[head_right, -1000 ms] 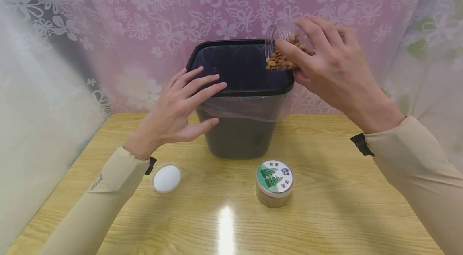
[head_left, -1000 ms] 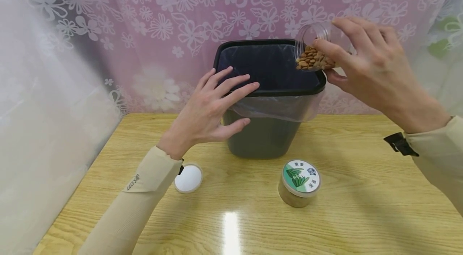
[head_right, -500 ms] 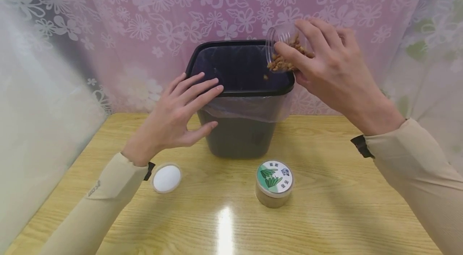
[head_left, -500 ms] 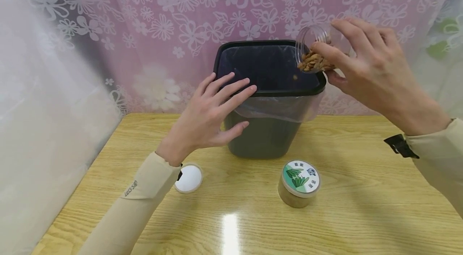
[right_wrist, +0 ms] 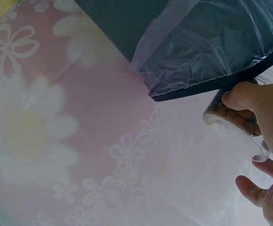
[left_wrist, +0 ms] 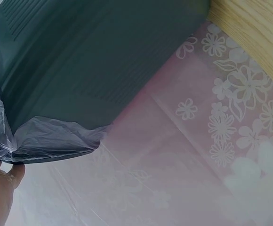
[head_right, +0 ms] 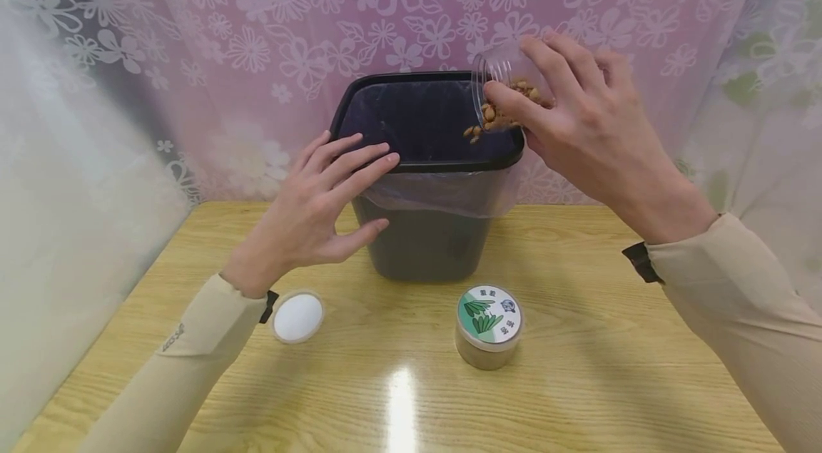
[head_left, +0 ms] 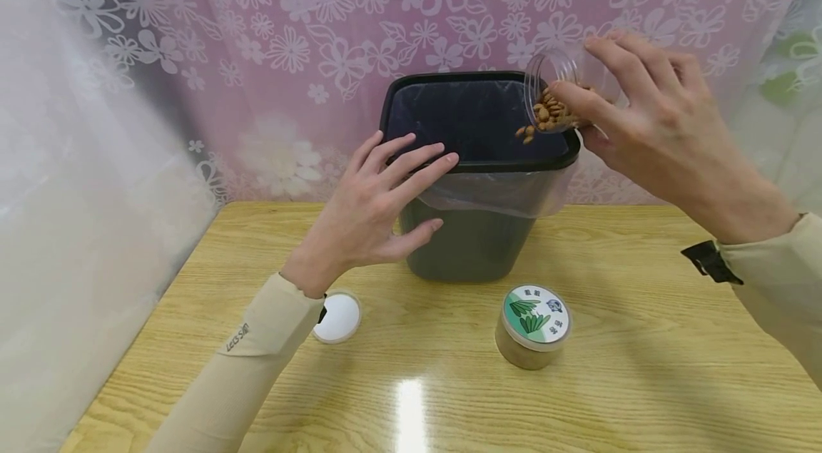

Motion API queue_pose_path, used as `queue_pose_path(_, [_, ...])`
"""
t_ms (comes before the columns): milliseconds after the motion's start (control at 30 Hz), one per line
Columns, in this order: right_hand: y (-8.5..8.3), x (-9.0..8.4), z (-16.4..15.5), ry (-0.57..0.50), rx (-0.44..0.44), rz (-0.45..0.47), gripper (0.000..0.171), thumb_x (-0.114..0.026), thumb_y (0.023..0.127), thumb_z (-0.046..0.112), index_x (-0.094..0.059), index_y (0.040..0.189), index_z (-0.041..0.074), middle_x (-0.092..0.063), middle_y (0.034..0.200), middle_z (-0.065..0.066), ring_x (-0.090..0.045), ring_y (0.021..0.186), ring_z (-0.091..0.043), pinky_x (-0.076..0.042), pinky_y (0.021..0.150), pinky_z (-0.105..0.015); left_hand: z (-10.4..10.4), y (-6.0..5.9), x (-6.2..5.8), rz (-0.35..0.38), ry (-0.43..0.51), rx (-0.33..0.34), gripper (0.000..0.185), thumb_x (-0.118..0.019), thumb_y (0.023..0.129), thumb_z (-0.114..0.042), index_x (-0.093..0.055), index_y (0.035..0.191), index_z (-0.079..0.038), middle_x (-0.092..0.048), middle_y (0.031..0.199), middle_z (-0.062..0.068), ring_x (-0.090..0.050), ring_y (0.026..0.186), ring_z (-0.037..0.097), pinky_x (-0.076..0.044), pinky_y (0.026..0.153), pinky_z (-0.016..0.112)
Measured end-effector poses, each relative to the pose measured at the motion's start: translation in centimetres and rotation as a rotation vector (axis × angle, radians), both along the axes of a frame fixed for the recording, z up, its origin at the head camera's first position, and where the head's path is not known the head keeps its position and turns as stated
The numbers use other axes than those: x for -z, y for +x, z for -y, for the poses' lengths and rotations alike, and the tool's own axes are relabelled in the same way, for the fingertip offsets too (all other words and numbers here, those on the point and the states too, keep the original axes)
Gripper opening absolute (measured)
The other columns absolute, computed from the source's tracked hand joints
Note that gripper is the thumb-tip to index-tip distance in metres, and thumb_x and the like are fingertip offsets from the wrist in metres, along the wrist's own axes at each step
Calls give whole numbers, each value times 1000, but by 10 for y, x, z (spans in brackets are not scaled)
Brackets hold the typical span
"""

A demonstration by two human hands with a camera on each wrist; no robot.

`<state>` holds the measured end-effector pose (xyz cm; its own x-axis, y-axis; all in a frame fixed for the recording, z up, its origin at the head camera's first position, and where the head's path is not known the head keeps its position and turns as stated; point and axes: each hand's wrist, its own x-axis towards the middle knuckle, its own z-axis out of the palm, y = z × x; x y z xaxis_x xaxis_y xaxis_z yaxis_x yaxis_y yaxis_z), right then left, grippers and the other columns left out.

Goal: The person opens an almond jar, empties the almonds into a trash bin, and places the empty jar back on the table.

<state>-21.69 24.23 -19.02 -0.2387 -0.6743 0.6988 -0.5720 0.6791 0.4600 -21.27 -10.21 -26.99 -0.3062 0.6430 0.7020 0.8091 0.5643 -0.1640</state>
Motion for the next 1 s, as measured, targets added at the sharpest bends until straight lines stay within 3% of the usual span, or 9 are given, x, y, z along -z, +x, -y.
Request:
queue_pose_path(233, [1, 0, -1, 2, 3, 6, 77, -82, 71, 0, -53, 141, 18, -49, 149, -27, -46, 137, -48, -40, 86, -67, 0, 0, 0, 2, 2, -3, 69, -70, 90, -46, -50, 152, -23, -56, 150, 3, -47, 141, 34, -28, 121, 61])
queue_pose_path(700, [1, -1, 4, 19, -1, -52, 63, -77, 78, -1, -57, 135, 17, -50, 146, -27, -47, 135, -47, -40, 84, -66, 0, -1, 1, 0, 2, -8, 69, -70, 90, -45, -50, 152, -24, -56, 149, 4, -48, 140, 35, -29, 120, 62])
queue_pose_path(1000, [2, -1, 5, 22, 7, -43, 58, -76, 79, -1, -59, 131, 16, -49, 147, -27, -45, 137, -46, -40, 85, -65, -4, 2, 1, -11, -6, -59, 68, -68, 90, -50, -50, 151, -26, -55, 149, 8, -48, 139, 36, -29, 121, 62])
